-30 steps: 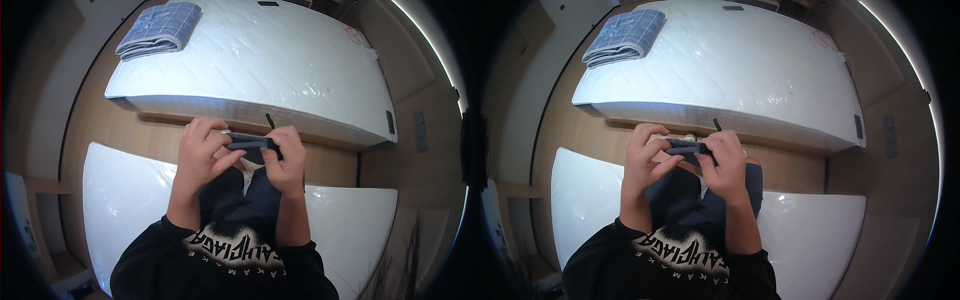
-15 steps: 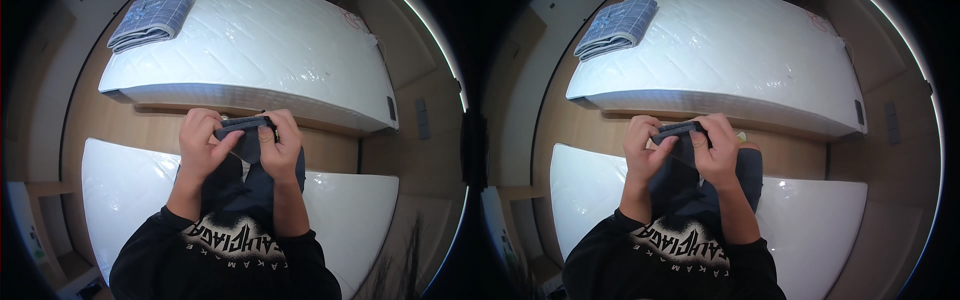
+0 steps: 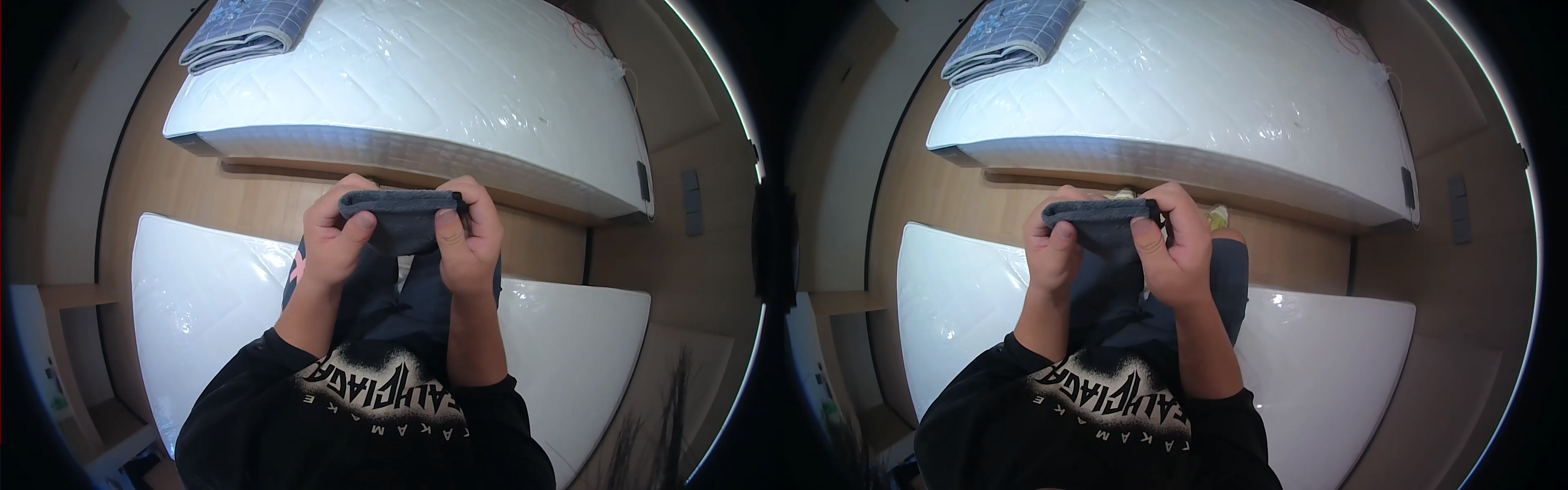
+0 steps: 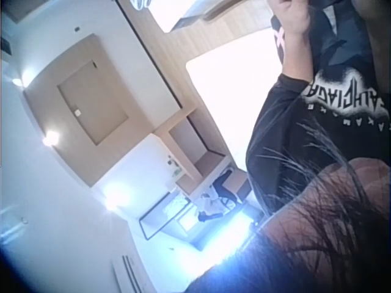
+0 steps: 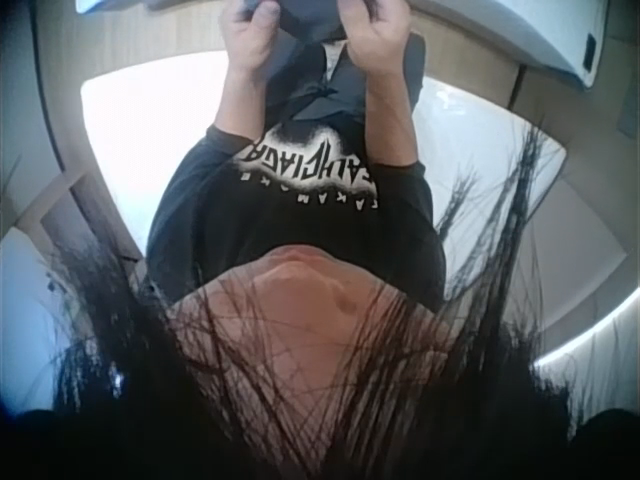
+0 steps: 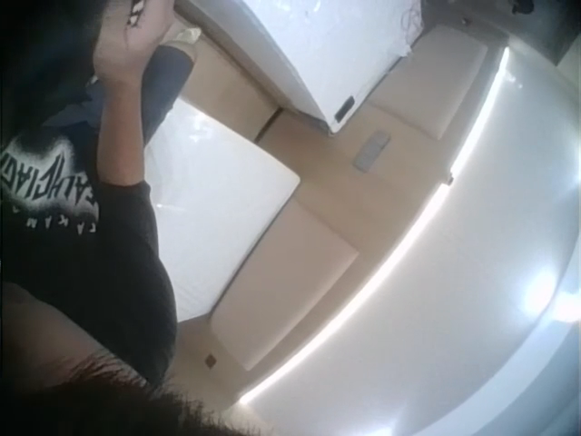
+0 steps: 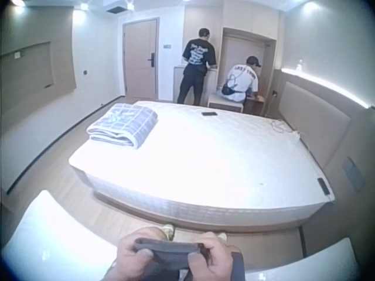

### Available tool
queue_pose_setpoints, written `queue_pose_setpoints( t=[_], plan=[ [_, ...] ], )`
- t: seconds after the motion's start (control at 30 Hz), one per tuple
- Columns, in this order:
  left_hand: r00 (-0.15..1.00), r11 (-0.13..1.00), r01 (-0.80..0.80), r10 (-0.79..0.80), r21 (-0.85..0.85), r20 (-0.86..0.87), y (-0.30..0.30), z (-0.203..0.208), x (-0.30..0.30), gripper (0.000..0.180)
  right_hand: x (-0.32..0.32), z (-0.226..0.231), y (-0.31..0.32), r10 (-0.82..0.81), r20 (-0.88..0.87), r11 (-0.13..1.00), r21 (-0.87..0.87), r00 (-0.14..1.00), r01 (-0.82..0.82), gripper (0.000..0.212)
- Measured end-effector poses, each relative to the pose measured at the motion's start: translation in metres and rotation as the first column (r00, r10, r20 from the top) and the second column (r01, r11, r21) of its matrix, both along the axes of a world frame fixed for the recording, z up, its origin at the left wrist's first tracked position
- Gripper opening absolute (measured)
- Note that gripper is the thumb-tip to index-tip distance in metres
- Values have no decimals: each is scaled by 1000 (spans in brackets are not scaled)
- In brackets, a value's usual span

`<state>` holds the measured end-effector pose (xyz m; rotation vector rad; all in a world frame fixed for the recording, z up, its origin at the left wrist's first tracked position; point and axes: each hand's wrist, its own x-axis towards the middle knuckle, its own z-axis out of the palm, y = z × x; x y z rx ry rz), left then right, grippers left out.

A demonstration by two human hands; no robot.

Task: The person folds a cleaning cloth by hand. First, they hold the cloth up and then fold it in half several times until it is a small square.

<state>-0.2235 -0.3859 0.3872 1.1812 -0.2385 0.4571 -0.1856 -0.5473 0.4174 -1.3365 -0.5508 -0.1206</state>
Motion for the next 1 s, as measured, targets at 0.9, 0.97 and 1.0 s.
queue_pose_setpoints(
  t=[0.9, 0.97, 1.0],
  plan=[
    [990, 808, 22, 66, 589, -128, 0, -7, -1, 22, -1, 18, -16, 27, 349, 761, -614, 937, 207, 21],
    [971, 879, 47, 71, 474, -228, 4, -14, -1, 39, -3, 13, -16, 42, 339, 740, -643, 940, 199, 18],
    [971, 880, 57, 61, 472, -230, 2, -18, 0, 39, -4, 17, -18, 33, 337, 736, -645, 941, 205, 18]
  ],
)
